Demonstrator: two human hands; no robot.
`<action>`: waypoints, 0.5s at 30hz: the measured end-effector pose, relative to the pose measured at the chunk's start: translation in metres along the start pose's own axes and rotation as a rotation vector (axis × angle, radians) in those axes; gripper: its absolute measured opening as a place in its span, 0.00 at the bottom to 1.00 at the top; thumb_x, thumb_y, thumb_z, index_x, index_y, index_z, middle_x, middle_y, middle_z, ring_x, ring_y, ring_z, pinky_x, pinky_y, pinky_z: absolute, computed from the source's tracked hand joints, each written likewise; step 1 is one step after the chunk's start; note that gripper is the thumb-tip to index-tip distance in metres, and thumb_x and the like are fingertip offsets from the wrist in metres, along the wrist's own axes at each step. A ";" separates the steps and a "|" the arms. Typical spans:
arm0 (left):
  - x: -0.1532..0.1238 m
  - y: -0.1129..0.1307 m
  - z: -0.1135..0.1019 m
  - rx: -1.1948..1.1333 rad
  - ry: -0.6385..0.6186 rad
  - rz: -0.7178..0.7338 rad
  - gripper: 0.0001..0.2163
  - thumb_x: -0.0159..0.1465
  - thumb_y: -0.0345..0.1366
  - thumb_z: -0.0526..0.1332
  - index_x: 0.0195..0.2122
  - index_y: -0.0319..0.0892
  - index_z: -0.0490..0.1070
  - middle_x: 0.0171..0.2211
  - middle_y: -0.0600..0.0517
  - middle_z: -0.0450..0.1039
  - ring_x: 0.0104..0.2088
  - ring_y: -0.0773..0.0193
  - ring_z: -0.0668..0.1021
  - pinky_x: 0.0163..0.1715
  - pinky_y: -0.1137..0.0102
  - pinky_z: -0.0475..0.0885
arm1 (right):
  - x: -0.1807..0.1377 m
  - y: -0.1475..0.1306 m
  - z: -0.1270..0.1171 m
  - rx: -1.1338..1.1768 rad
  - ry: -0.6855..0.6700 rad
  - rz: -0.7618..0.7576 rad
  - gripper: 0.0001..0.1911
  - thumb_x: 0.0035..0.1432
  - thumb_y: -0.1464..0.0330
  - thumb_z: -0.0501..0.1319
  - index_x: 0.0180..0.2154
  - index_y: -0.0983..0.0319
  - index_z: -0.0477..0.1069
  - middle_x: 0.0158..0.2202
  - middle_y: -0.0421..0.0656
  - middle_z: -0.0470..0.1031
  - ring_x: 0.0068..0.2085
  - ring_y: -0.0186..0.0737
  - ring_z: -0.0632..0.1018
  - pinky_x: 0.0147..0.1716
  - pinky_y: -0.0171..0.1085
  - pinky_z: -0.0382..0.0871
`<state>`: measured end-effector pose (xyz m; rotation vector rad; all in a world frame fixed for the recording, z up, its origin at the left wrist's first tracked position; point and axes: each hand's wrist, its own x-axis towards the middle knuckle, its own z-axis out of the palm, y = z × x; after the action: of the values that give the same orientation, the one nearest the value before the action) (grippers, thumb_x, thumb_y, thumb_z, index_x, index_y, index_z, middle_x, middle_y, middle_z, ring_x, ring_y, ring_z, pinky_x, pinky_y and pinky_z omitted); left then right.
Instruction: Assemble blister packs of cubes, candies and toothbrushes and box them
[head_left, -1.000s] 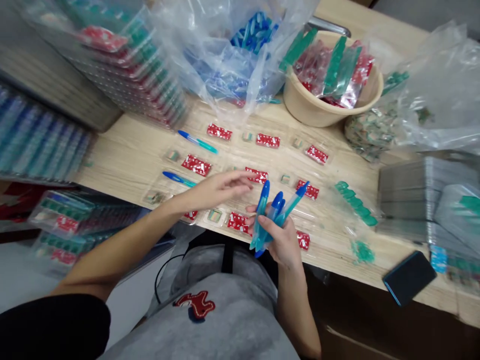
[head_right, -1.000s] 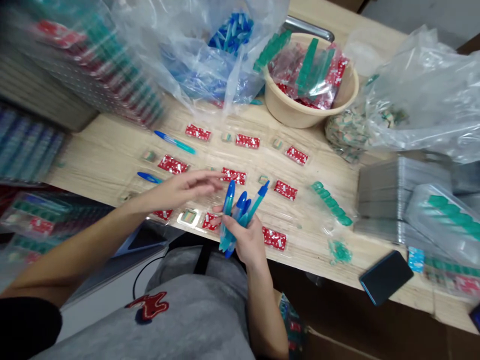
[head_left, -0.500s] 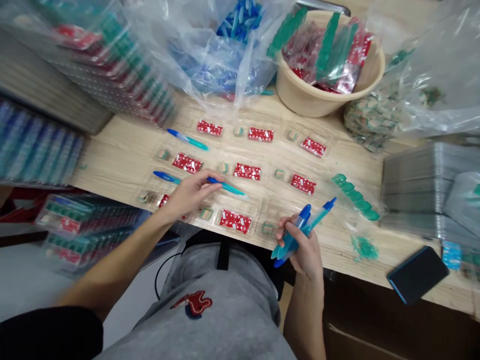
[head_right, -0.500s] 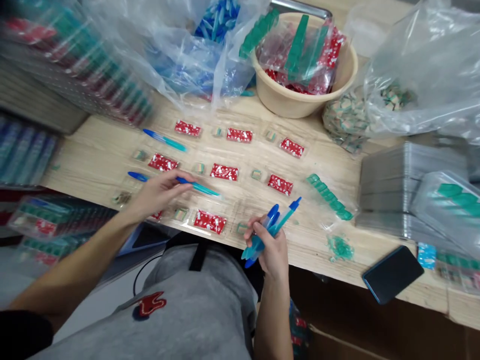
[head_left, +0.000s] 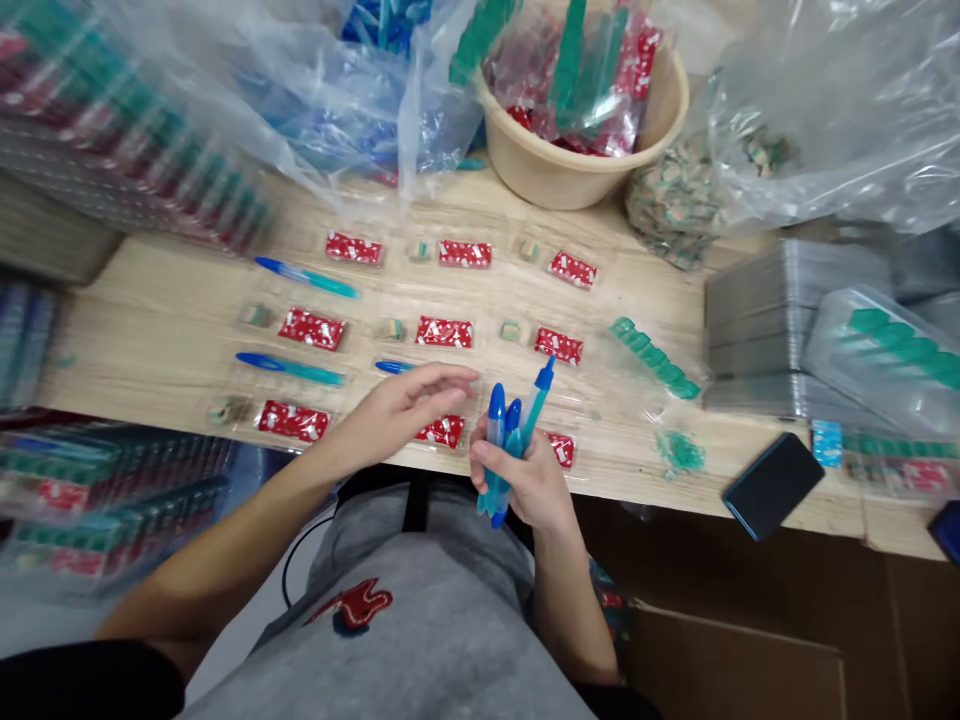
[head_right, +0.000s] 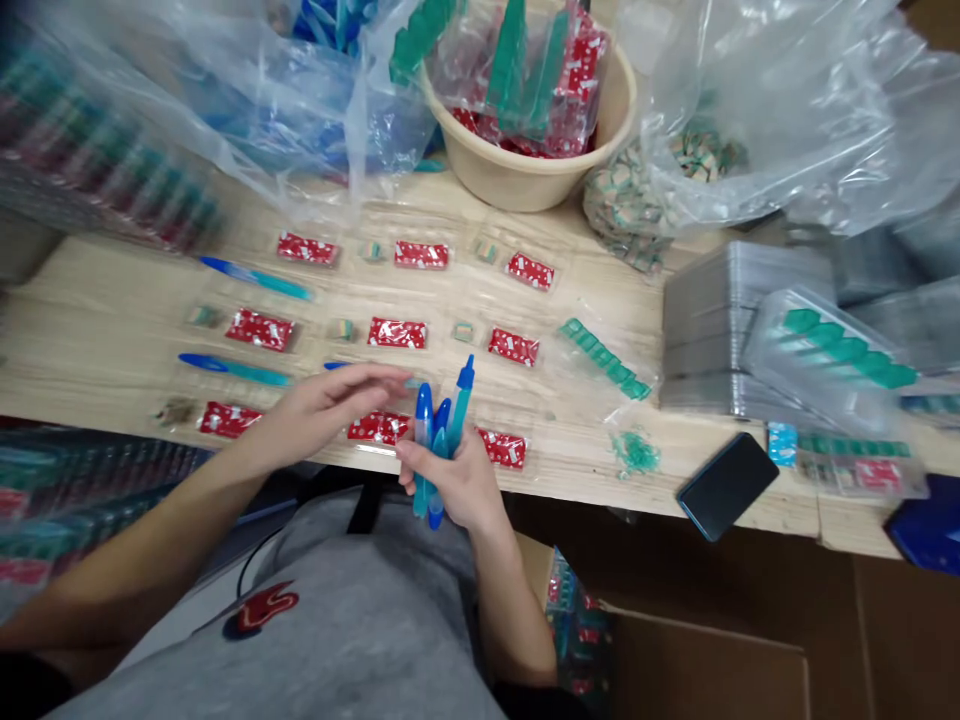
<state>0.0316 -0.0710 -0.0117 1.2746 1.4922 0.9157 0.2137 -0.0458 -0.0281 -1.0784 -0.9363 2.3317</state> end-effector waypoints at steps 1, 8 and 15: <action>0.004 0.008 0.006 -0.053 -0.076 -0.027 0.12 0.64 0.44 0.58 0.43 0.42 0.73 0.37 0.50 0.77 0.37 0.62 0.78 0.38 0.68 0.74 | 0.000 0.000 0.000 -0.024 -0.007 0.004 0.21 0.44 0.56 0.72 0.31 0.64 0.69 0.18 0.35 0.70 0.18 0.27 0.71 0.17 0.26 0.67; 0.012 0.011 0.009 -0.222 -0.185 -0.111 0.09 0.58 0.41 0.63 0.35 0.42 0.70 0.26 0.55 0.72 0.26 0.68 0.74 0.27 0.73 0.71 | -0.022 0.004 -0.030 -0.007 0.046 0.030 0.24 0.47 0.57 0.71 0.38 0.63 0.67 0.23 0.37 0.74 0.19 0.28 0.72 0.16 0.27 0.65; 0.012 -0.007 0.020 -0.153 0.002 -0.081 0.08 0.59 0.39 0.64 0.36 0.42 0.71 0.37 0.50 0.77 0.37 0.63 0.80 0.38 0.69 0.75 | -0.060 0.007 -0.076 0.049 0.335 0.022 0.24 0.43 0.59 0.73 0.36 0.62 0.65 0.20 0.34 0.70 0.16 0.25 0.67 0.13 0.25 0.55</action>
<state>0.0483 -0.0615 -0.0264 1.0952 1.4360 0.9588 0.3092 -0.0559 -0.0392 -1.4077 -0.7386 2.0890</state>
